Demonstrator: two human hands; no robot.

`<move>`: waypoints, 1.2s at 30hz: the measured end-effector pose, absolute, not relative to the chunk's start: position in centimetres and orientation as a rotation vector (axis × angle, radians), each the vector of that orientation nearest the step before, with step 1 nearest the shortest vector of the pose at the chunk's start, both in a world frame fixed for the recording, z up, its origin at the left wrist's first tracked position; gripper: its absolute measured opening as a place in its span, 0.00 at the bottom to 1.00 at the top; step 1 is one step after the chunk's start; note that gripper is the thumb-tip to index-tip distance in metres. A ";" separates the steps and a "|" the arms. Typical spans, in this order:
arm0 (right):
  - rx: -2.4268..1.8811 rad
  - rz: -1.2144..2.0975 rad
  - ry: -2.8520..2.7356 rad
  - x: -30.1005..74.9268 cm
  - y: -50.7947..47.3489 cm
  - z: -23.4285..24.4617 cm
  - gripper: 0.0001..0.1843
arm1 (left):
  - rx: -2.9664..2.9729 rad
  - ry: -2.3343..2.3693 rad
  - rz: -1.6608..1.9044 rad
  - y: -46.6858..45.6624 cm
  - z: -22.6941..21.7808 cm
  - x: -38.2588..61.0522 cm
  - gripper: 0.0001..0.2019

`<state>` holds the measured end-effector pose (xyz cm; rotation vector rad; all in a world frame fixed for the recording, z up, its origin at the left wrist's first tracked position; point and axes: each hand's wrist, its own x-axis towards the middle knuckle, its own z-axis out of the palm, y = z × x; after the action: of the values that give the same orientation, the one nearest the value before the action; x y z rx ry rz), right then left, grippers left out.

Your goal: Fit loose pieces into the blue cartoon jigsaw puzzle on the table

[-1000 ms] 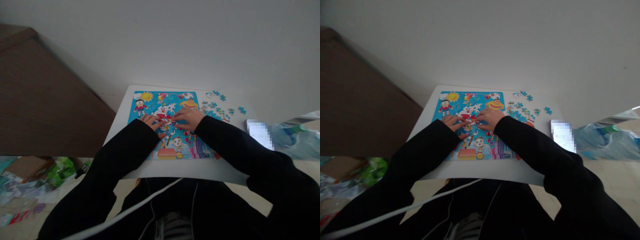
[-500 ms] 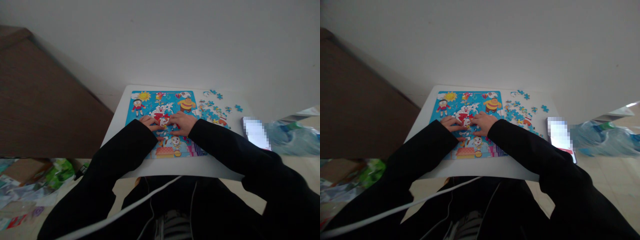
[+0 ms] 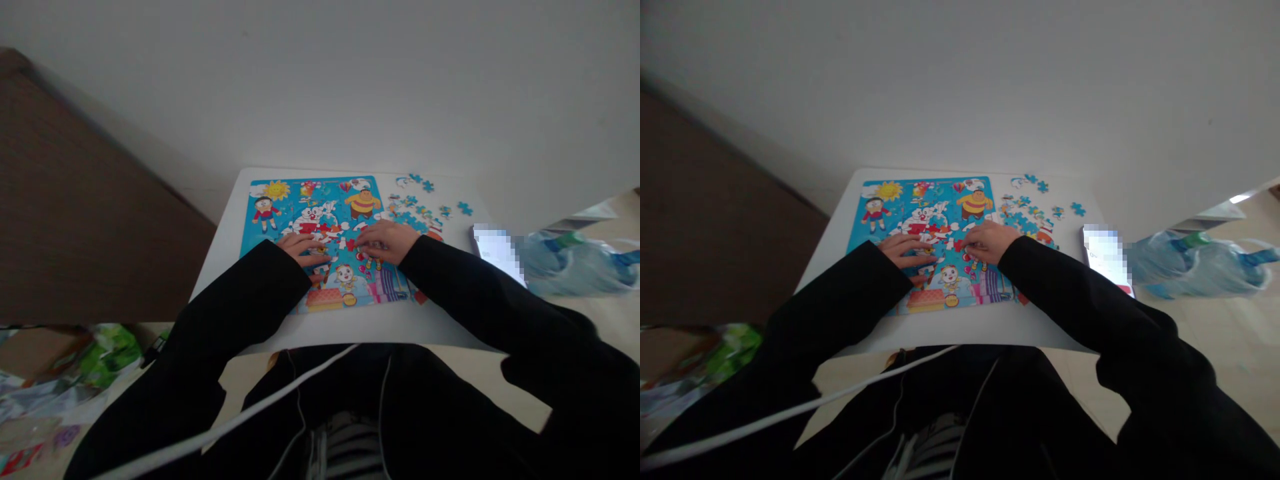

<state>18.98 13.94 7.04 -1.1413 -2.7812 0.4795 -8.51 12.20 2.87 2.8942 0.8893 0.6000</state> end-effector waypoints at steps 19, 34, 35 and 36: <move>-0.959 0.132 -2.572 24.9 6.7 7.7 0.17 | 2.994 0.798 0.371 10.8 3.9 -7.5 0.18; -1.477 0.079 -2.206 33.0 -3.3 7.1 0.15 | 3.116 0.452 0.208 10.1 2.2 -6.0 0.35; -1.478 0.095 -2.215 33.1 -3.4 7.0 0.15 | 3.106 0.457 0.210 10.1 2.3 -6.0 0.34; -1.478 0.106 -2.223 33.1 -3.4 6.9 0.15 | 3.101 0.459 0.209 10.1 2.4 -6.0 0.34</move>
<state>33.12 -3.37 6.89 -1.4780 -2.2231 0.1064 -6.04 10.08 2.36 3.1007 0.4589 0.2086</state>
